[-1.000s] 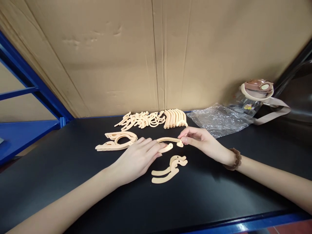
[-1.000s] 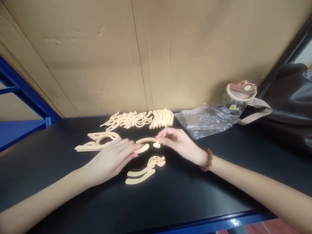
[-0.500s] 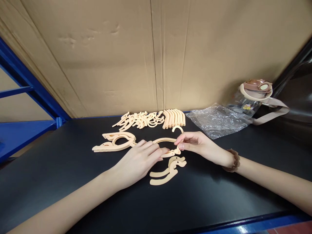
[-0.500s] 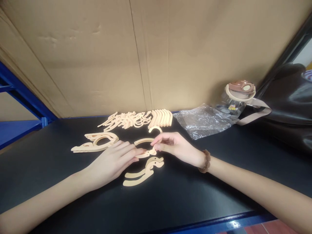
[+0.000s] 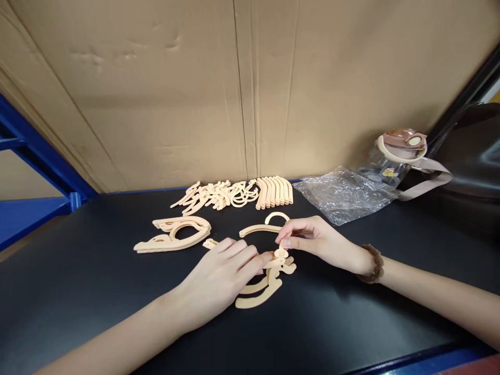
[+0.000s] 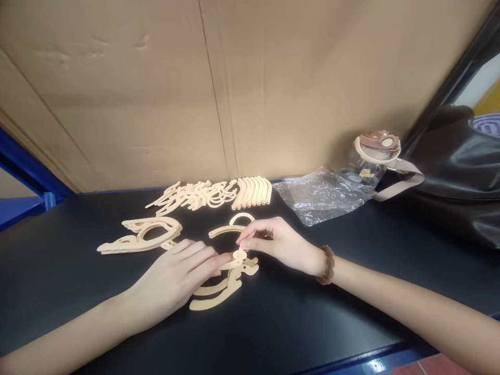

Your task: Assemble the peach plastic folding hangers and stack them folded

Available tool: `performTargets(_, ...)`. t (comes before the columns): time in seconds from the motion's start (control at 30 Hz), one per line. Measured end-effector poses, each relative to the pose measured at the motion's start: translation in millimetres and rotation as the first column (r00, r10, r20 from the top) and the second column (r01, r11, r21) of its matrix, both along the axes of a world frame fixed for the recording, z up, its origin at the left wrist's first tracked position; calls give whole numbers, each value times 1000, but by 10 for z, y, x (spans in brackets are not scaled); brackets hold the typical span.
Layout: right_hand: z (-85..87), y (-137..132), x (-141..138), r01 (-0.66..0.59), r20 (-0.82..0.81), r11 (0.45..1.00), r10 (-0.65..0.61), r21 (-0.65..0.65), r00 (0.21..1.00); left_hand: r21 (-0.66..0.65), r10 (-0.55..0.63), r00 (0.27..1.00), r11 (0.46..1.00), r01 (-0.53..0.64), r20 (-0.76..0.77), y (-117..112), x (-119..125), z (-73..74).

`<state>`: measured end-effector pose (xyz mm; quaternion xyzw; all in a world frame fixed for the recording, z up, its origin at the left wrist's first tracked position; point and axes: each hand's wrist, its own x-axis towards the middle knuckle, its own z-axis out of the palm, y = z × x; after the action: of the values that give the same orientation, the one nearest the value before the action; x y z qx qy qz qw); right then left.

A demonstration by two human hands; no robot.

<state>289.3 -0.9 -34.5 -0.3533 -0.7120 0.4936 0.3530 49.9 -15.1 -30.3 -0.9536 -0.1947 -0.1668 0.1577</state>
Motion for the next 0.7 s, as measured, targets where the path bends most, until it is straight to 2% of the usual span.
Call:
performTargets(0.23,77,14,10,49,-56,999,-50,-17,997,-32,68,995,997,-66,70,-7,-13,34)
performTargets(0.37,74,14,5,42,-80,998,-46,-47,996,-35,76,988,997,-72,136,0,-20,53)
performTargets(0.5,79,1,8,18,-94,999,-23,-52,995,-68,56,990,997,-47,130,2,-31,81)
performTargets(0.7,32,-18,-16,-9,-15,1000,9,-2,1000,-75,51,989,996,-40,142,-57,2,96)
